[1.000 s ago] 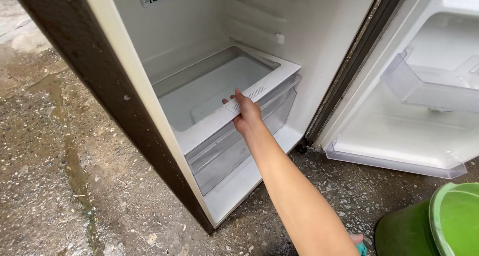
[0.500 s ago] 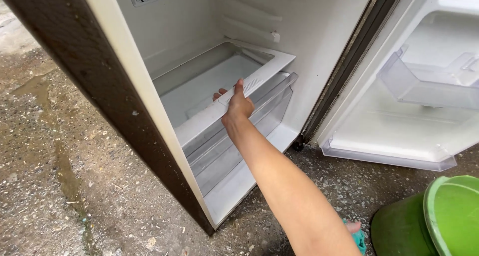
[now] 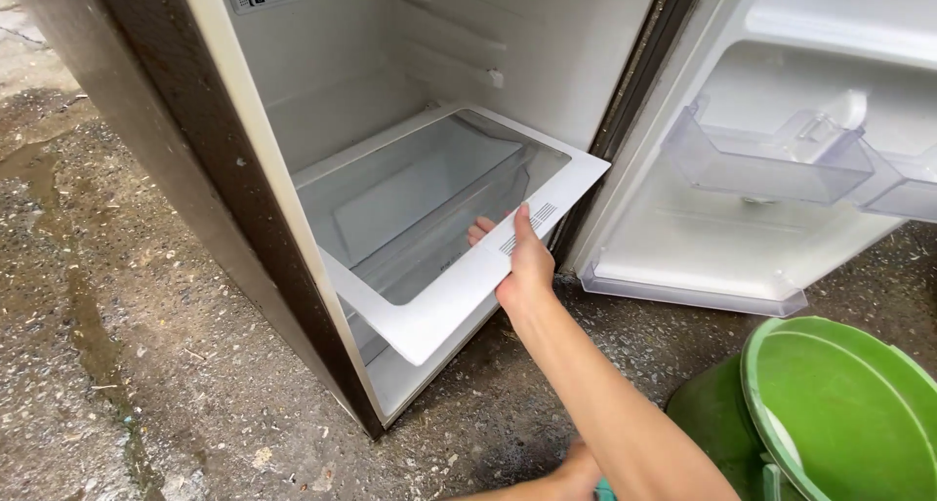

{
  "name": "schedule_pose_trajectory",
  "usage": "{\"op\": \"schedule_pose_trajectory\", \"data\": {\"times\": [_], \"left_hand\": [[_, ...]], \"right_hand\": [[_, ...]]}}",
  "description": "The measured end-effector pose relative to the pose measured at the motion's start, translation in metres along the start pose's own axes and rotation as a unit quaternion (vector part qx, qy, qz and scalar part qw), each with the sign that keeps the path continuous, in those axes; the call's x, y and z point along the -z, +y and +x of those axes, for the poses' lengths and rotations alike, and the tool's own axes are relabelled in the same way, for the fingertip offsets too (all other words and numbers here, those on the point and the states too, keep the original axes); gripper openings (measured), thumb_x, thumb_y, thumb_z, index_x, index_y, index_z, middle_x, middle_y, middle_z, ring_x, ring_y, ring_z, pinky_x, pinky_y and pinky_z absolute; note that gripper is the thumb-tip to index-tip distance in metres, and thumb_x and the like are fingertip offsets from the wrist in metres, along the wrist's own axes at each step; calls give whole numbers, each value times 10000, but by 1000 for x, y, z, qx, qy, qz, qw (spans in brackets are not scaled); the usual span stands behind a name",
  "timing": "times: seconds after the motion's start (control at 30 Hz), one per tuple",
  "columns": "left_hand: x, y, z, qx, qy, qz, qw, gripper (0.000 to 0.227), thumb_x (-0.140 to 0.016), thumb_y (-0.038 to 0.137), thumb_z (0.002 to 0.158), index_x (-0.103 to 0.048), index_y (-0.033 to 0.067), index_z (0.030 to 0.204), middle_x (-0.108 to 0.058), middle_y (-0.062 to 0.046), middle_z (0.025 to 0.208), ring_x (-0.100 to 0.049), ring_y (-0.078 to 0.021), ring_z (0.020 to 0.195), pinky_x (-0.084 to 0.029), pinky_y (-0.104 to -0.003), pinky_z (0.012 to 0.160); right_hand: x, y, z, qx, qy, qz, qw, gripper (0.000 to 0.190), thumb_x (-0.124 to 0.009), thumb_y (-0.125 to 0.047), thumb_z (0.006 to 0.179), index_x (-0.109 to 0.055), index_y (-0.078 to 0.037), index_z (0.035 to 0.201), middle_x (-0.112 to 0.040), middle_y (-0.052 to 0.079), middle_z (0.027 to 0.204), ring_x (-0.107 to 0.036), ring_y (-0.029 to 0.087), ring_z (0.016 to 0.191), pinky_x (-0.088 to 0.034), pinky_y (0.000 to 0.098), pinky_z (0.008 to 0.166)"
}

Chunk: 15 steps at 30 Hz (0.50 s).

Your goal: Removing and scrubbing refrigerator bins and shelves using a sponge and soapy water.

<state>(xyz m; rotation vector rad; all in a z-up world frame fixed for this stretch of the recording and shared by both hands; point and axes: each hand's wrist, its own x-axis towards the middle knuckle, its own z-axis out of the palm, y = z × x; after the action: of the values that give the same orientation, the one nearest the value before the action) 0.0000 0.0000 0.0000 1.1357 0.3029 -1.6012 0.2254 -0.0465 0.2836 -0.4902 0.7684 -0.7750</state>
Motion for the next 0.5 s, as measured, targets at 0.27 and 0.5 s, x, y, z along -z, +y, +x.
{"op": "schedule_pose_trajectory", "data": {"times": [0.27,0.5], "left_hand": [[67,72,-125,-92,-51,252,962,279,-673,371,945,-615,133,811,-572,-2,635,-485,-111,525,-400,-231,480],[169,83,-220,-142,106,194,965,311,-723,162,890,-564,95,1148,-654,-123,819,-642,-239,661,-552,-315,574]], "right_hand": [[99,-62,-111,34,79,-53,995,407,-634,-342,951,-596,-24,1203,-702,333,1227,-733,401,1016,-605,459,883],[189,-54,-190,43,192,-114,974,492,-522,-442,986,-590,-136,1365,-678,217,1349,-694,308,1084,-535,387,911]]}}
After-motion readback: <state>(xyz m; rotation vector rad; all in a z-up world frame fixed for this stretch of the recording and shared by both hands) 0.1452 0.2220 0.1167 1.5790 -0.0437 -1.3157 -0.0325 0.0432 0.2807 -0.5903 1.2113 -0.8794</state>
